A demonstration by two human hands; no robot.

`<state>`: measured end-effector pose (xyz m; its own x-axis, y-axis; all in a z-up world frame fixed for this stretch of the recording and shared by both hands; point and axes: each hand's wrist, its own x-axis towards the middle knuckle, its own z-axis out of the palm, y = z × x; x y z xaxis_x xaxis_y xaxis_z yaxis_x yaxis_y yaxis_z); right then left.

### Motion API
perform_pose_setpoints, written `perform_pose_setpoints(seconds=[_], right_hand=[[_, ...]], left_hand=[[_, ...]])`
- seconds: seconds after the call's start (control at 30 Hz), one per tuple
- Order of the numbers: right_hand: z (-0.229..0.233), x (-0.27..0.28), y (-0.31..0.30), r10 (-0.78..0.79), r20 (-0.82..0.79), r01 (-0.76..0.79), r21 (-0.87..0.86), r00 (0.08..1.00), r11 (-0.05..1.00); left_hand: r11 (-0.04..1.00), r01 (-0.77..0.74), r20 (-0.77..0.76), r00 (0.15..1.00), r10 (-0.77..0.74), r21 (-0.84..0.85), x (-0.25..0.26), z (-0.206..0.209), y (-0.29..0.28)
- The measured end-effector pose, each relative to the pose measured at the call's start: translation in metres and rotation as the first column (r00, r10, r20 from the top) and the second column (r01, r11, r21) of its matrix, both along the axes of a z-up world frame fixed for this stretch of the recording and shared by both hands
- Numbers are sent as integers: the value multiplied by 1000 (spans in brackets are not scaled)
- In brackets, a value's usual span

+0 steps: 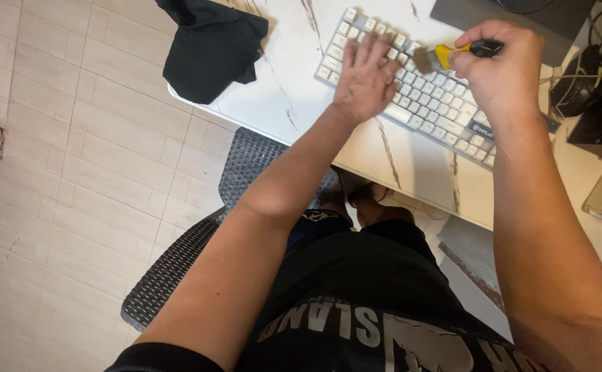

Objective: The person uses a small brush to clean the keys of a white keyboard on a white desk. They then use a black cloth to wipe the desk surface around the keyboard.

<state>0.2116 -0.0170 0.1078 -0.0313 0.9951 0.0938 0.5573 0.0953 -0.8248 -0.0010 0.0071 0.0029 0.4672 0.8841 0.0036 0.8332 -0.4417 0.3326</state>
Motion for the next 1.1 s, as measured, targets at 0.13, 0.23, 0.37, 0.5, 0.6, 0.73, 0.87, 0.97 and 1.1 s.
perform_pose_setpoints(seconds=[0.13, 0.23, 0.37, 0.5, 0.6, 0.73, 0.87, 0.97, 1.1], right_hand=[[4, -4, 3, 12, -37, -13, -31, 999, 999], [7, -10, 1, -1, -17, 1, -57, 1000, 998], [12, -16, 2, 6, 26, -5, -39, 1000, 999], [10, -20, 3, 20, 9, -20, -45, 1000, 999], [4, -14, 6, 29, -24, -29, -24, 999, 999], [-6, -15, 7, 4, -97, -8, -43, 995, 999], [-3, -35, 12, 137, 45, -137, -2, 990, 991], [18, -47, 19, 170, 344, -99, -215, 924, 972], [43, -52, 27, 160, 491, 18, -339, 857, 941]], left_hand=[[977, -185, -22, 983, 184, -102, -14, 1, 4], [968, -239, 9, 971, 241, -81, -22, 3, 6], [980, -190, -74, 980, 185, -66, -17, 3, 10], [997, -61, -158, 986, 54, -44, -16, 2, 17], [994, -84, -171, 983, 73, -63, -21, 5, 34], [918, -289, -11, 955, 297, -273, -38, 7, 55], [875, -271, 48, 948, 315, -402, -50, 4, 55], [886, -273, 43, 950, 311, -376, -52, -3, 42], [887, -332, 174, 900, 400, -322, -57, -15, 9]])
